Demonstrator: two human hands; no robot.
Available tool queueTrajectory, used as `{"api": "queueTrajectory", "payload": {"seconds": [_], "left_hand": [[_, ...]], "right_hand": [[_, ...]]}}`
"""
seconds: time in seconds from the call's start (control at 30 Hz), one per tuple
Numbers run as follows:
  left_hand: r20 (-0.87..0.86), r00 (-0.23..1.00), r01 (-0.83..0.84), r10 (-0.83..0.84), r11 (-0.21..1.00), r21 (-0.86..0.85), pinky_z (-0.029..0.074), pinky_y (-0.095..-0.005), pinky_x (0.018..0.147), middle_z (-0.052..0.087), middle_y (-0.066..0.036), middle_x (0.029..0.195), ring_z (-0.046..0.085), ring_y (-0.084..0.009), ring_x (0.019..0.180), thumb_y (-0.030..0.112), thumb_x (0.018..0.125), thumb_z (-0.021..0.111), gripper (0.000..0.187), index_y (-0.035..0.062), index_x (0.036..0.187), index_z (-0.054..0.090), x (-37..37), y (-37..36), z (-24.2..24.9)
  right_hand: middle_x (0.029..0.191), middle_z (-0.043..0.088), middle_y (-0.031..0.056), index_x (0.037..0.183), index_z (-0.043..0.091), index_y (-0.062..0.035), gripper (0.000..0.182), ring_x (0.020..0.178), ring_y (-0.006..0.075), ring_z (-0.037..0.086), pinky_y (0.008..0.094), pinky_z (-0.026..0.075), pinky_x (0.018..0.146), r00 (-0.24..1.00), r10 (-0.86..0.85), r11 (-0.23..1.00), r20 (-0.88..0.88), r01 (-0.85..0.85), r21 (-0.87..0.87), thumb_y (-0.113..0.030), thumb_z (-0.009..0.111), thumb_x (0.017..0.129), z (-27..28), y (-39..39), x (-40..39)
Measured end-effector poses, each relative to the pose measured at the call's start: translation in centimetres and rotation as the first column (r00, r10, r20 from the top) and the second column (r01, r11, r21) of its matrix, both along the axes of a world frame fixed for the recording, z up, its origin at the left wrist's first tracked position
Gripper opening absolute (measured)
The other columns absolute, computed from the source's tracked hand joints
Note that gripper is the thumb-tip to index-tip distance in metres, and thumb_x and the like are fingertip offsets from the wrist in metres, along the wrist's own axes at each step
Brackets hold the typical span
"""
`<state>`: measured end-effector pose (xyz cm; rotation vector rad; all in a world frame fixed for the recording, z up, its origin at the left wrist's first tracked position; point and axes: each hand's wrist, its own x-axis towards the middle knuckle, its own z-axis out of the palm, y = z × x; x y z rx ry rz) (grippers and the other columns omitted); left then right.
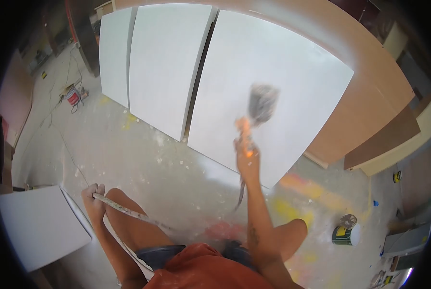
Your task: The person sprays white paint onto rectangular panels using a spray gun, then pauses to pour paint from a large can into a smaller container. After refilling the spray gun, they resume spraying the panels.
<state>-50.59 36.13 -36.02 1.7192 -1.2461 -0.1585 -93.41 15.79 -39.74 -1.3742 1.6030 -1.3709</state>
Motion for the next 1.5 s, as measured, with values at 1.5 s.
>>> {"api": "queueTrajectory", "payload": {"seconds": [1.5], "left_hand": [[-0.363,0.879,0.373,-0.31,0.92,0.117,0.018,-0.0309,0.053,0.026,0.006,0.061,0.025,-0.006,0.06,0.009,0.087,0.064,0.044,0.0104,0.06,0.029,14.4,-7.0,-5.4]], "right_hand": [[0.068,0.059,0.0049,0.08,0.061,0.0002,0.031,0.05,0.0147,0.052,0.0332,0.04,0.045,0.992,-0.124,0.828,0.008,0.1,0.551,-0.029,0.069,0.088,-7.6,6.5,10.8]]}}
